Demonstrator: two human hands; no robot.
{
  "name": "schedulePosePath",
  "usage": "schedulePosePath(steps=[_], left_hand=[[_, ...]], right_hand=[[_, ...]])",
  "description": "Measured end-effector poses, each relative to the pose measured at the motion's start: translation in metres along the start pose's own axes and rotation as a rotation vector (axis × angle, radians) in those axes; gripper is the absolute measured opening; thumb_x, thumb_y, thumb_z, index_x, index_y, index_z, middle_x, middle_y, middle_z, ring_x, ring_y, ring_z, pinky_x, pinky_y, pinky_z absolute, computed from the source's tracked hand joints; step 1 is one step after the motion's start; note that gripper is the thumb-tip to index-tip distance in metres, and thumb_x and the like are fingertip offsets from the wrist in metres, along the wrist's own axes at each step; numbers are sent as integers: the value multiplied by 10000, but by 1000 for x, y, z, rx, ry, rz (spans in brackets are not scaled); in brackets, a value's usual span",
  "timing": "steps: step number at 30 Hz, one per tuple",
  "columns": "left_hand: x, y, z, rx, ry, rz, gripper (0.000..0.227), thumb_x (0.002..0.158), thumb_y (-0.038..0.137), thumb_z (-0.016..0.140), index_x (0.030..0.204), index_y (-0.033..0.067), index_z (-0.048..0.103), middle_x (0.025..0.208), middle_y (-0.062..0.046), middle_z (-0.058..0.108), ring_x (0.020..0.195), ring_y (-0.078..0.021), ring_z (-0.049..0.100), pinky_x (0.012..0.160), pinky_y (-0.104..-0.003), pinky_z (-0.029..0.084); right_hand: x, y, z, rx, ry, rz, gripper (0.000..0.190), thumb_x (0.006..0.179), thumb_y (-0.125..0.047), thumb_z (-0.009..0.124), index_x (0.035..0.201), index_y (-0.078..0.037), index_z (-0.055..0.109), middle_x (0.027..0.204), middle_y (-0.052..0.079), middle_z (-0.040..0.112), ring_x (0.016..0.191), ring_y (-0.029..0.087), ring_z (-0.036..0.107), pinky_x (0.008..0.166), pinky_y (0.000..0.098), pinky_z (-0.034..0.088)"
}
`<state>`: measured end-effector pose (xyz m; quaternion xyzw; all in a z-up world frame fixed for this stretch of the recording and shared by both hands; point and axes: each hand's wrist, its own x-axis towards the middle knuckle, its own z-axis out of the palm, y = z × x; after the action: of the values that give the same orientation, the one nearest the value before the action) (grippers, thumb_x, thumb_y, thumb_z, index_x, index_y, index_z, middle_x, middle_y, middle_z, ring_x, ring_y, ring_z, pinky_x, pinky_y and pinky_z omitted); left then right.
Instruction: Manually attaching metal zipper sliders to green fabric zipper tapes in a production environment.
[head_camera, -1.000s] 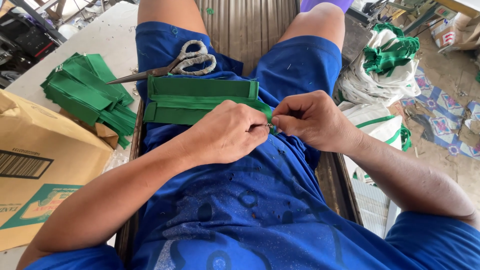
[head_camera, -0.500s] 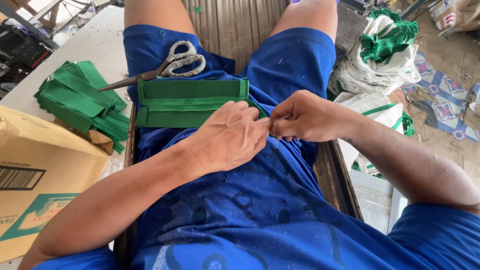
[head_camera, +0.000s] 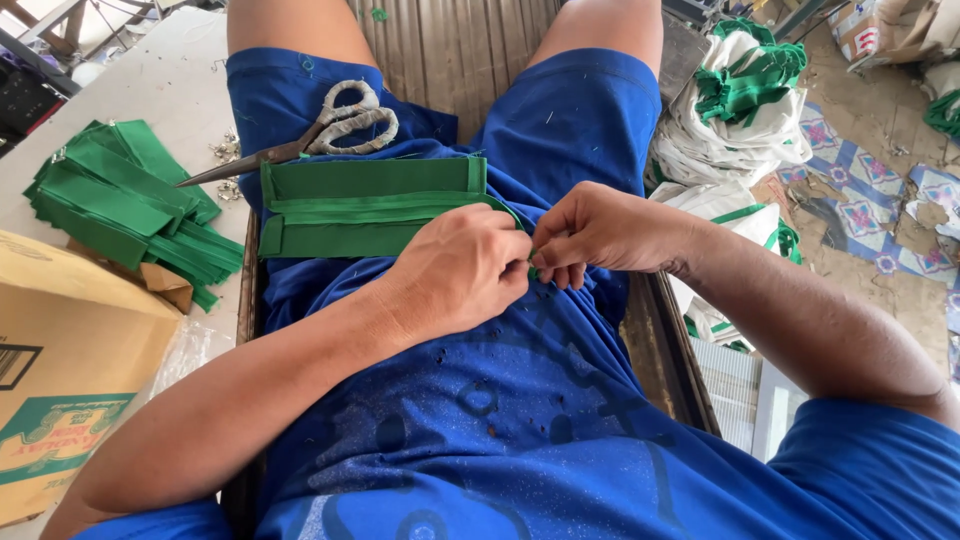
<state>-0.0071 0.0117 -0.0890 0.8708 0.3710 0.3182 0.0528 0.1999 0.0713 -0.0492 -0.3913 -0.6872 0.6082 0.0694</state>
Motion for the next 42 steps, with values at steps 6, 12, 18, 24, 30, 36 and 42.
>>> schedulePosePath(steps=[6, 12, 18, 24, 30, 36, 42], left_hand=[[-2, -6, 15, 107, 41, 128, 264, 881, 217, 605, 632, 182, 524, 648, -19, 553, 699, -271, 604, 593, -381, 478], [5, 3, 1, 176, 83, 159, 148, 832, 205, 623, 709, 144, 569, 676, -72, 572, 702, -311, 611, 623, -428, 480], [14, 12, -15, 282, 203, 303, 160, 824, 139, 630, 719, 118, 511, 672, -54, 477, 682, -293, 569, 646, -388, 458], [17, 17, -21, 276, 312, 273, 199, 801, 115, 681, 713, 111, 502, 673, -48, 434, 646, -294, 560, 627, -397, 485], [17, 19, -40, 60, 300, 161, 207, 861, 56, 659, 708, 94, 525, 690, -32, 451, 684, -297, 563, 640, -380, 464], [17, 30, -69, -32, 225, 74, 175, 935, 99, 682, 765, 59, 673, 1433, -203, 476, 1365, -409, 453, 1070, -557, 403], [15, 20, -60, -504, 208, -146, 205, 936, 121, 638, 735, 117, 597, 672, -61, 619, 686, -260, 659, 661, -335, 498]], right_hand=[[-3, -14, -1, -183, -18, 40, 124, 820, -34, 717, 846, 12, 829, 674, 133, 765, 609, 199, 750, 552, 346, 654], [8, 23, -11, -491, 110, -100, 82, 776, -132, 721, 732, -131, 791, 568, 14, 687, 562, 137, 684, 524, 338, 607], [-7, 15, 13, -565, 429, -548, 227, 781, -87, 665, 600, -148, 542, 504, -25, 513, 487, 206, 541, 443, 333, 442], [-18, 4, 27, -560, 599, -696, 253, 729, -11, 605, 576, -138, 448, 494, -41, 429, 452, 210, 454, 414, 298, 374], [-45, -38, 18, -394, 441, -604, 74, 832, -4, 687, 880, -45, 726, 692, 110, 659, 643, 187, 632, 563, 359, 502], [-47, -50, 18, -565, 311, -573, 117, 862, -46, 736, 979, -44, 722, 774, 18, 622, 676, 105, 569, 578, 243, 466], [-39, -41, 8, -224, 217, -550, 52, 848, 36, 768, 897, 22, 757, 708, 77, 657, 689, 90, 618, 609, 259, 562]])
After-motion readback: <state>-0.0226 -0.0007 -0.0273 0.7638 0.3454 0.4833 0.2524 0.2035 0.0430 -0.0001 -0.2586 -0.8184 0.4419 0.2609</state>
